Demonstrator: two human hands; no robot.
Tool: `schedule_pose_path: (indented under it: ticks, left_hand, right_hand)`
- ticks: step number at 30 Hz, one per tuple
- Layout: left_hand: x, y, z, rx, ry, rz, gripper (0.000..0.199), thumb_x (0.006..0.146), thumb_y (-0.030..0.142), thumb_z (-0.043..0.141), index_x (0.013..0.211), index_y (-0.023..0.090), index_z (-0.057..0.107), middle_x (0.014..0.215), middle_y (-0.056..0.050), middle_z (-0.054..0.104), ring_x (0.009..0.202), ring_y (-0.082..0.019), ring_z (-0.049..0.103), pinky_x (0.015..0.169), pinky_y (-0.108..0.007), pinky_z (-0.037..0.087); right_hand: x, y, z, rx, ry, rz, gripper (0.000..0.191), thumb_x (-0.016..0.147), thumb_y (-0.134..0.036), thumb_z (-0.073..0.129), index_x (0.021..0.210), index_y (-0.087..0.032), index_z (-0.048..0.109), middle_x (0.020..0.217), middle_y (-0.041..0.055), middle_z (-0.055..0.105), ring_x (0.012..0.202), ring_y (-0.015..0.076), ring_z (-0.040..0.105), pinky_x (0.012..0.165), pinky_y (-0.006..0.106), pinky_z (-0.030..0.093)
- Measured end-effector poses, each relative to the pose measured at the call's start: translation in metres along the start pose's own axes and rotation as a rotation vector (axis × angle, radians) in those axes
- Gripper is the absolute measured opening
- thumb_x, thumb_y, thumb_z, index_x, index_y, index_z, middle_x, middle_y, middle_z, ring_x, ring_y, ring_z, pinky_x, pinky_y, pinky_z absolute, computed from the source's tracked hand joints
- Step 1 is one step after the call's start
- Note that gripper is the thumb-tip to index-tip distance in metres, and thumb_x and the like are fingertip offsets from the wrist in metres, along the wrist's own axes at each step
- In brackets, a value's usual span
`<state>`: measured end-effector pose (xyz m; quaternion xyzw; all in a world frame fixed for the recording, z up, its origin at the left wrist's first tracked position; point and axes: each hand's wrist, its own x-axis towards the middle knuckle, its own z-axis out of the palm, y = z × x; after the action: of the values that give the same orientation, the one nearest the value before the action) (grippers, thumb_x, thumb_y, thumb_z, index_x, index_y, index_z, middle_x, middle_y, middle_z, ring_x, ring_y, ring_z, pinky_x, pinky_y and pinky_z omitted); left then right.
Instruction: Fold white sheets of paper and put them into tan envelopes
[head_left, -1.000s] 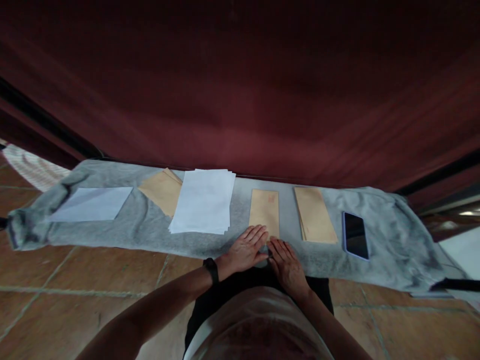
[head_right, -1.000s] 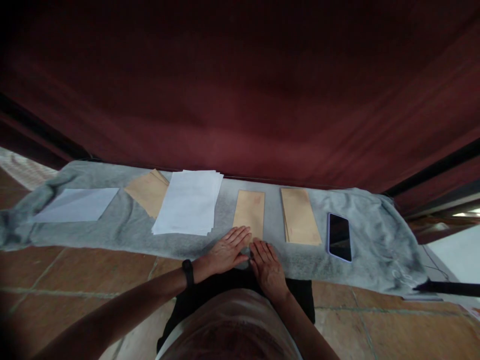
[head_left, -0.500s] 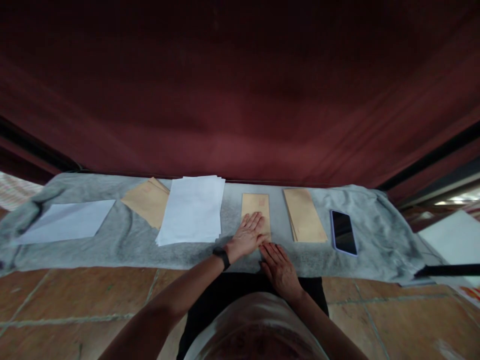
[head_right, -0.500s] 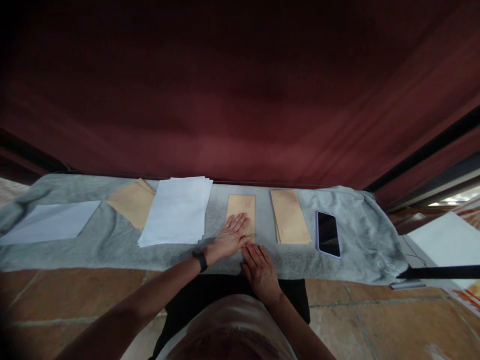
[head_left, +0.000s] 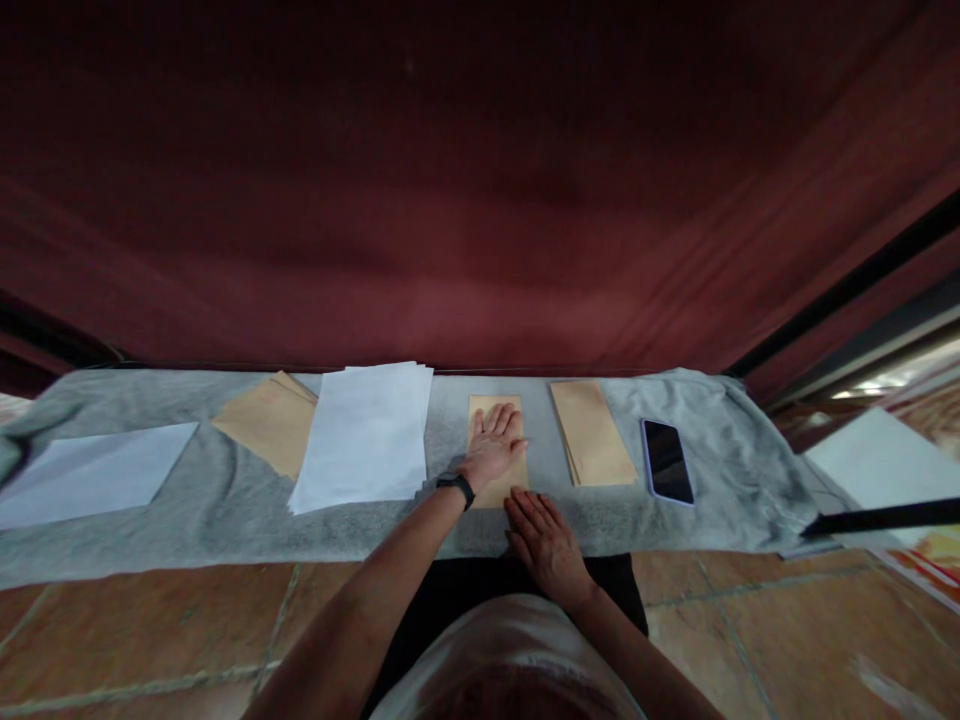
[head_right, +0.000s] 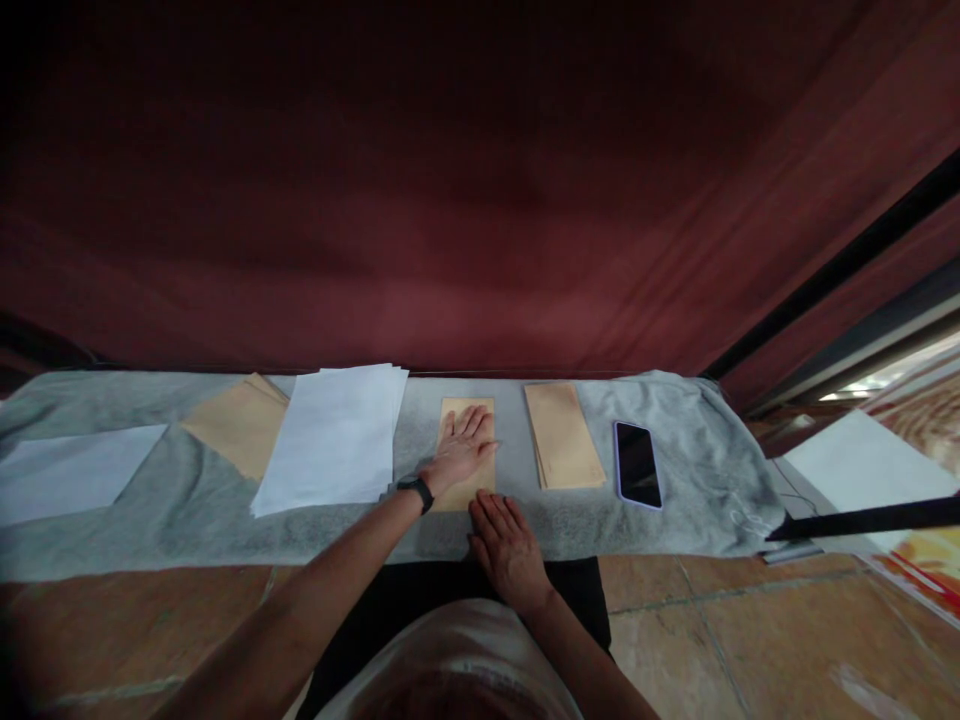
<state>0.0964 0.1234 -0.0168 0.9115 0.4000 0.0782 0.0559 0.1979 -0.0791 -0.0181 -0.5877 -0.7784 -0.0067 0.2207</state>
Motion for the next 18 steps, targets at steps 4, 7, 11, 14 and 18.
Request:
schedule_pose_path:
  ticks: [4, 7, 11, 14, 18]
  left_hand:
    - [-0.002, -0.002, -0.003, -0.004, -0.015, 0.009, 0.061, 0.104, 0.050, 0.030, 0.157, 0.021, 0.035, 0.165, -0.006, 0.032, 0.156, -0.027, 0.019, 0.126, -0.059, 0.009]
    - [-0.006, -0.004, -0.003, -0.009, -0.018, 0.040, 0.059, 0.104, 0.048, 0.029, 0.157, 0.023, 0.037, 0.166, -0.004, 0.032, 0.156, -0.027, 0.018, 0.126, -0.058, 0.010]
    - [-0.015, -0.006, -0.001, -0.016, -0.021, 0.070, 0.054, 0.105, 0.045, 0.031, 0.155, 0.028, 0.039, 0.165, -0.002, 0.034, 0.155, -0.027, 0.019, 0.126, -0.057, 0.011]
    - [-0.023, -0.004, -0.003, -0.020, -0.016, 0.090, 0.052, 0.105, 0.044, 0.032, 0.154, 0.030, 0.041, 0.164, 0.000, 0.035, 0.155, -0.027, 0.021, 0.125, -0.058, 0.014]
    - [-0.033, -0.003, -0.005, -0.032, -0.020, 0.123, 0.051, 0.105, 0.043, 0.032, 0.154, 0.030, 0.041, 0.163, 0.000, 0.037, 0.155, -0.025, 0.023, 0.125, -0.057, 0.015]
  right_hand:
    - [0.001, 0.001, -0.001, 0.010, -0.003, -0.003, 0.051, 0.101, -0.023, 0.048, 0.152, -0.019, 0.045, 0.153, 0.0077, 0.052, 0.141, 0.0216, 0.048, 0.122, 0.044, 0.035]
    - [0.001, 0.001, -0.001, 0.012, -0.003, -0.003, 0.052, 0.101, -0.023, 0.050, 0.152, -0.019, 0.044, 0.152, 0.0080, 0.053, 0.141, 0.0215, 0.048, 0.122, 0.043, 0.035]
    - [0.001, 0.001, -0.001, 0.005, 0.001, 0.000, 0.052, 0.100, -0.023, 0.053, 0.151, -0.020, 0.046, 0.150, 0.0087, 0.055, 0.140, 0.0217, 0.049, 0.122, 0.043, 0.035]
    - [0.001, 0.001, -0.001, 0.007, -0.009, 0.008, 0.050, 0.099, -0.023, 0.055, 0.149, -0.020, 0.049, 0.150, 0.0086, 0.055, 0.139, 0.0221, 0.050, 0.122, 0.043, 0.036]
    - [0.001, 0.002, -0.001, 0.012, -0.010, 0.008, 0.052, 0.099, -0.023, 0.055, 0.150, -0.020, 0.048, 0.150, 0.0093, 0.055, 0.139, 0.0226, 0.051, 0.121, 0.044, 0.038]
